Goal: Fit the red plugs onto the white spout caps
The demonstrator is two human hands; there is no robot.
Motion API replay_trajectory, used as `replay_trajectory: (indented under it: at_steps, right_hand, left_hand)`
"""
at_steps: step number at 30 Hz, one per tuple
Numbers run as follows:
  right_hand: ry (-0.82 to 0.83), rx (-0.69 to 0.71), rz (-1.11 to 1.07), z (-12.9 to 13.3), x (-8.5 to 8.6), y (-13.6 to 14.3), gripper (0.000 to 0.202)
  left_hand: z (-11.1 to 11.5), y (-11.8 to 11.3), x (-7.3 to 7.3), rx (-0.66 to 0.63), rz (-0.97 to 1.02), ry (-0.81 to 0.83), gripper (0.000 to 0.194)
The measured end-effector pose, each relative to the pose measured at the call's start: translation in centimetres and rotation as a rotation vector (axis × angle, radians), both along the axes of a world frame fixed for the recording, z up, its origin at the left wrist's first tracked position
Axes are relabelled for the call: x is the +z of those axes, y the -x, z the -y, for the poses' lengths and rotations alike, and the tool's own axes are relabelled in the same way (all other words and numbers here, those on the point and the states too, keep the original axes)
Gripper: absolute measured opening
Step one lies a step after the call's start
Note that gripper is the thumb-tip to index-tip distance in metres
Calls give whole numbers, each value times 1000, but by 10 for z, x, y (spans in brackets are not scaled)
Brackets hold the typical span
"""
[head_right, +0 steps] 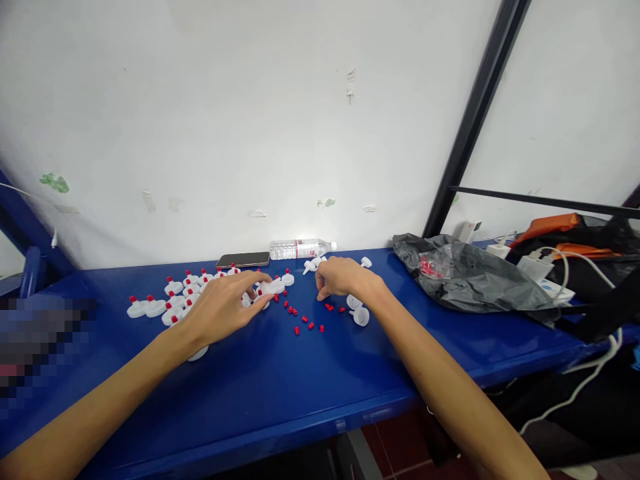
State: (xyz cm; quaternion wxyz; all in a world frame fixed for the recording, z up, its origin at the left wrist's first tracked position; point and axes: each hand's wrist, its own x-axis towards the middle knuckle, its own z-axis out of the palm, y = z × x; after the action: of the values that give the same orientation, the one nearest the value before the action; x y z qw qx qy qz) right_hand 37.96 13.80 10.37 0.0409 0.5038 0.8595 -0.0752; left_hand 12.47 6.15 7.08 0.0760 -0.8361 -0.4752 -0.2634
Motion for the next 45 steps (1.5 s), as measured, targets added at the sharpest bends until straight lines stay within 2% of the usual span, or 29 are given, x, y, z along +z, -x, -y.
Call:
replay_trajectory:
  at_steps: [6, 9, 12, 16, 20, 27, 31, 34, 40, 45]
  right_hand:
    - [2, 73, -5, 5, -1, 5, 12]
    - [-55, 148, -91, 6, -2, 7, 8]
    - [-119, 240, -393, 9, -3, 15, 7]
    - [-148, 265, -862, 19, -3, 31, 23]
    - [-141, 244, -1059, 27, -7, 46, 18]
    - [-85, 201, -1146, 28, -19, 55, 17]
    - [-28, 181, -1221, 29, -21, 56, 22]
    - [41, 183, -1276, 31, -22, 59, 26]
    - [150, 193, -1325, 39, -22, 64, 33]
    - [227, 154, -1333, 37, -21, 63, 33]
  left_hand:
    - [2, -1, 1, 2, -25, 4, 32]
    - [2, -1, 0, 3, -33, -6, 36]
    - [1, -1, 0, -3, -27, -16, 33]
    - [0, -1, 0, 28, 17, -29, 33]
    - [0, -1, 0, 64, 35, -50, 37]
    - [-1, 2, -3, 39, 42, -80, 36]
    - [-2, 3, -3, 18, 94, -87, 36]
    - [-1, 3, -2, 13, 123, -50, 39]
    - [1, 0, 1, 56, 191, 0, 58]
    - [1, -1, 1, -16, 219, -31, 55]
